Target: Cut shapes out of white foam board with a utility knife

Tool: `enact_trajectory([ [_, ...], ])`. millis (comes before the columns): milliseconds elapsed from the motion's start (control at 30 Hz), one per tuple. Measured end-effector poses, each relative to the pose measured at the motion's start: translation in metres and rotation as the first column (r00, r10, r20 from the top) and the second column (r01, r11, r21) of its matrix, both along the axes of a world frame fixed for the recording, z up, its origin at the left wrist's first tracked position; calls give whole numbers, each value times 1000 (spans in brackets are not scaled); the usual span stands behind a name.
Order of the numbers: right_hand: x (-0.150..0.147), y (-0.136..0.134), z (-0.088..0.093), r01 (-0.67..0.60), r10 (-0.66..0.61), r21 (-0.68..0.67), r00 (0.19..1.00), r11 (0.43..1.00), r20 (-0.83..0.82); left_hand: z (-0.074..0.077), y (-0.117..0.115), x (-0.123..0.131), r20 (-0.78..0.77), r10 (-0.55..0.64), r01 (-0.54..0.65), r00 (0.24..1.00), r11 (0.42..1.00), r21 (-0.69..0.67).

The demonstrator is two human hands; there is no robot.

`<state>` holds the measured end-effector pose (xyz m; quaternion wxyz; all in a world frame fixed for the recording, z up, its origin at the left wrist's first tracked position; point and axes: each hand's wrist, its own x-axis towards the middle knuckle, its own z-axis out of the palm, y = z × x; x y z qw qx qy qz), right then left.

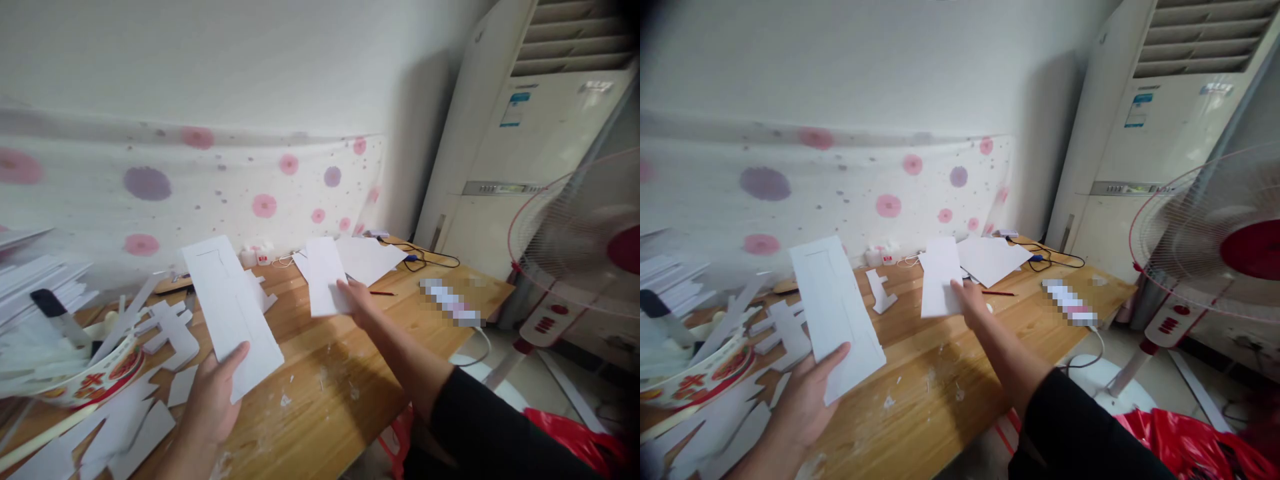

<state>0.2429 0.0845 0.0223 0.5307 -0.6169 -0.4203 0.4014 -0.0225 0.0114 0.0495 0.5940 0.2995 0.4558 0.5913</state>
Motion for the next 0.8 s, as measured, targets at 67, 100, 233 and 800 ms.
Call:
enact_trajectory([
  [67,21,25,21,47,-46,0,989,999,141,1,-2,2,-17,-45,45,999,999,-4],
  [100,32,35,30,65,-63,-2,975,998,214,2,-2,3,-26,-50,50,998,999,-20],
  [233,63,42,37,105,-65,-52,861,993,505,0,0,2,-54,-62,56,997,993,-107],
  [800,53,-29,-23,-225,177,-68,513,972,840,-15,-6,11,139,-68,81,988,992,-92],
])
